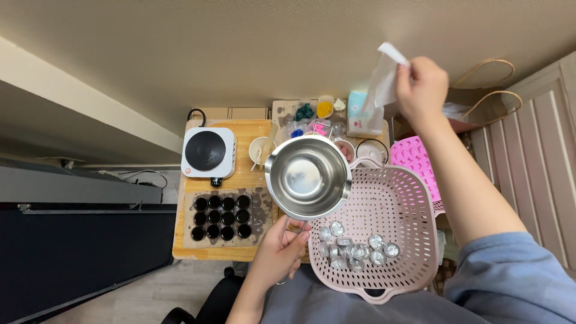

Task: Cleaning a wax melting pot, organizing containers, and heating wax chunks on a hot plate.

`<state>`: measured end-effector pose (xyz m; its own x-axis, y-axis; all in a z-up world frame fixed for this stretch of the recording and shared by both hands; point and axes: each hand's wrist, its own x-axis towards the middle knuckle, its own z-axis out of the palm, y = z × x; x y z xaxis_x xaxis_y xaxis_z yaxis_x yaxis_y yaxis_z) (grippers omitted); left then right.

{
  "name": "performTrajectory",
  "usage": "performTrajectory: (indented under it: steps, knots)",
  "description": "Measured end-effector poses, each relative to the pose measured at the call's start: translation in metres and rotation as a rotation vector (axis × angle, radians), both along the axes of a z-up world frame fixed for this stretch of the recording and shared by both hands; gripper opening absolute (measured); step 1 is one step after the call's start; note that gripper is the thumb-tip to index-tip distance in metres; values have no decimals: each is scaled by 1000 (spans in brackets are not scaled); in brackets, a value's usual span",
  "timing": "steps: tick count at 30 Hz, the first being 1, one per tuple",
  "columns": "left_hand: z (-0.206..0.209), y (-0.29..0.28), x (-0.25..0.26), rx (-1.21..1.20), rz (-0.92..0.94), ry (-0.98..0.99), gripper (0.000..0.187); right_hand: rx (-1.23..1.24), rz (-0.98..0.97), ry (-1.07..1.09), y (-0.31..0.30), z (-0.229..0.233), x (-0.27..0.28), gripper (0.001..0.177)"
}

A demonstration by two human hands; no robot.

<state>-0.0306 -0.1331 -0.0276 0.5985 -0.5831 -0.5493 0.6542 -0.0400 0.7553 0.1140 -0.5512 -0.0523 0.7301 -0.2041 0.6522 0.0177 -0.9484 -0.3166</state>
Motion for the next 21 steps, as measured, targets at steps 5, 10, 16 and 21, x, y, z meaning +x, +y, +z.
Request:
performTrajectory:
  steps: [5,10,16,21]
  knots:
    - [0,4,1,17,-1,-19,16,825,204,-50,-21,8,-21,30]
    - [-1,9,1,-66,2,-45,16,1445,511,19,32,71,-74,33]
    - [5,8,-1,-70,-23,-59,17,1869,551,127,69,92,-121,50]
    - [20,9,-4,3,-49,-106,17,1594,644,-59,92,121,-137,45]
